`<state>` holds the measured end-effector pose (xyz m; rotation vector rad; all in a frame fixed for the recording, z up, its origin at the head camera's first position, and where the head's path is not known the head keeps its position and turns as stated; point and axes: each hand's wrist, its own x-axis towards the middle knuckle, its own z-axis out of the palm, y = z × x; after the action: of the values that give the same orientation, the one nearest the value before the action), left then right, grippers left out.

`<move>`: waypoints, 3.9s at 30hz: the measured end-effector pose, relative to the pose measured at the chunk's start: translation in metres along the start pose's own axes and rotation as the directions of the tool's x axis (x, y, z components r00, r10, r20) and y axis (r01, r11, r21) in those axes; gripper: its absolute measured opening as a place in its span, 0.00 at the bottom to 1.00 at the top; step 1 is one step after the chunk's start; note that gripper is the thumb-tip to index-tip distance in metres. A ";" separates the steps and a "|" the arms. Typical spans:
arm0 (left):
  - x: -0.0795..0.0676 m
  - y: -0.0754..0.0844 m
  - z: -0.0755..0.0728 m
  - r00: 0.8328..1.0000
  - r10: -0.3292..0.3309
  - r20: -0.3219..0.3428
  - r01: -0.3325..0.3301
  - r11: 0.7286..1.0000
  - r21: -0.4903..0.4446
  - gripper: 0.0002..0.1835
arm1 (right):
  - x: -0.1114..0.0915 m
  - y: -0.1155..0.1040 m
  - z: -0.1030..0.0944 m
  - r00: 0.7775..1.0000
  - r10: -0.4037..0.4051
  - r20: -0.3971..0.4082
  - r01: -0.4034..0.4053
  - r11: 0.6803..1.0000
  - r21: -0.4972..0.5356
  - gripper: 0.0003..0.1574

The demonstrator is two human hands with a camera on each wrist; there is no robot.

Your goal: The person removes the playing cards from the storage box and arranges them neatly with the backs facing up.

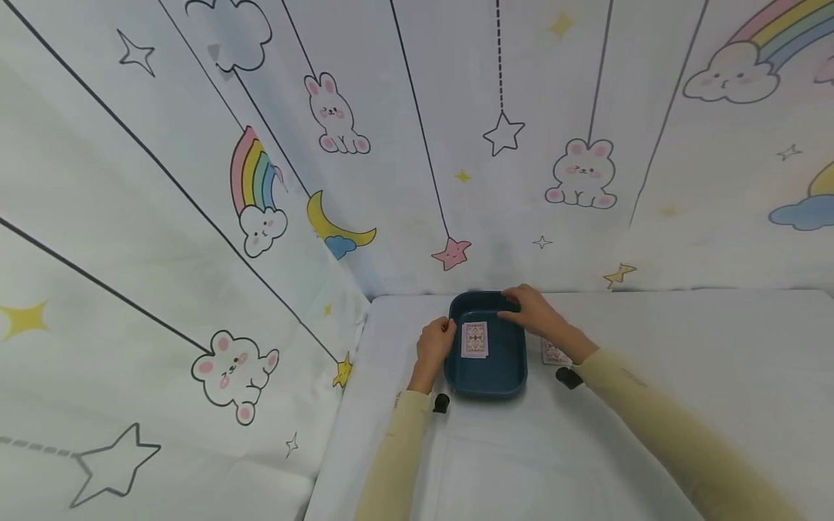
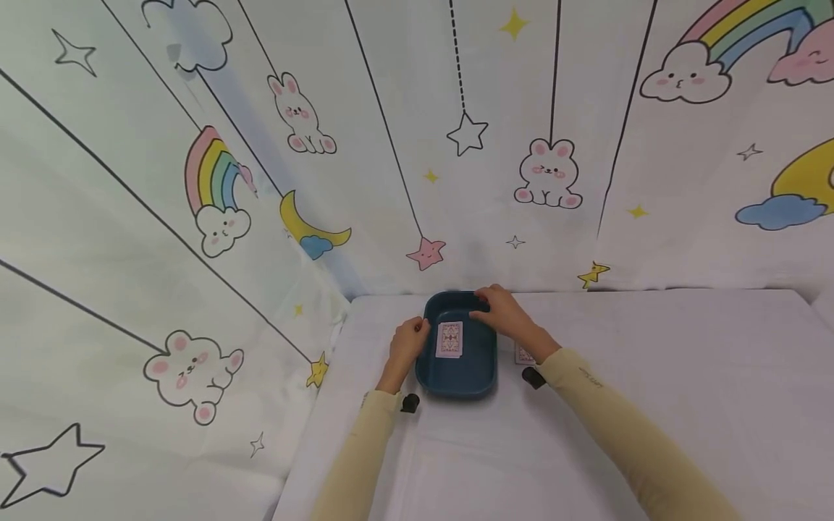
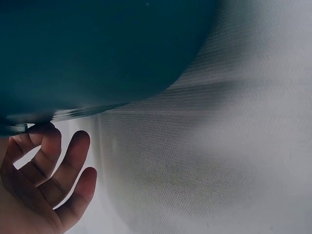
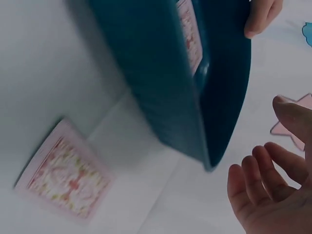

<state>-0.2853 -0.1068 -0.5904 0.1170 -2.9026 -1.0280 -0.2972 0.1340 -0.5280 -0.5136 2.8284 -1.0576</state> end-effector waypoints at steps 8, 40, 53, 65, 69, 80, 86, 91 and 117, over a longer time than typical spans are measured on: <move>0.002 -0.002 -0.001 1.000 -0.011 0.017 0.010 1.000 0.016 0.19 | 0.024 -0.032 0.029 0.997 -0.036 0.068 0.042 0.995 -0.093 0.35; 0.002 -0.002 -0.005 0.999 0.028 0.018 -0.028 1.000 0.002 0.20 | 0.036 -0.052 0.066 0.916 0.274 0.294 -0.125 0.890 -0.438 0.42; 0.004 -0.002 -0.005 0.999 0.002 0.037 -0.003 1.000 0.030 0.20 | 0.039 -0.042 0.072 0.967 0.202 0.156 -0.145 0.938 -0.315 0.37; 0.002 0.001 -0.007 0.999 -0.006 0.046 0.005 0.999 0.036 0.19 | 0.037 -0.035 0.066 0.973 0.140 0.183 -0.123 0.987 -0.098 0.23; 0.002 0.001 -0.007 0.999 -0.009 0.052 0.008 1.000 0.027 0.19 | 0.035 -0.034 0.061 0.974 0.152 0.169 -0.152 0.988 -0.012 0.21; -0.001 0.006 -0.011 0.999 -0.020 0.050 0.018 0.999 0.049 0.18 | 0.018 -0.026 0.038 0.994 0.060 0.094 -0.074 0.985 0.154 0.19; 0.001 0.004 -0.008 0.999 -0.025 0.044 0.022 0.998 0.066 0.19 | 0.009 -0.015 0.027 0.997 0.050 0.056 -0.059 0.983 0.176 0.19; 0.003 0.000 -0.004 0.999 -0.017 0.031 0.015 0.997 0.081 0.19 | 0.000 -0.006 0.020 0.998 0.057 0.030 -0.062 0.979 0.196 0.20; 0.001 0.007 -0.004 0.998 -0.041 0.038 0.038 0.995 0.091 0.18 | -0.062 0.086 -0.028 0.981 0.191 0.040 -0.194 0.936 0.295 0.27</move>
<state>-0.2866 -0.1043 -0.5830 0.1607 -2.9949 -0.9148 -0.2684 0.2328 -0.5652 -0.2081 2.5740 -1.3978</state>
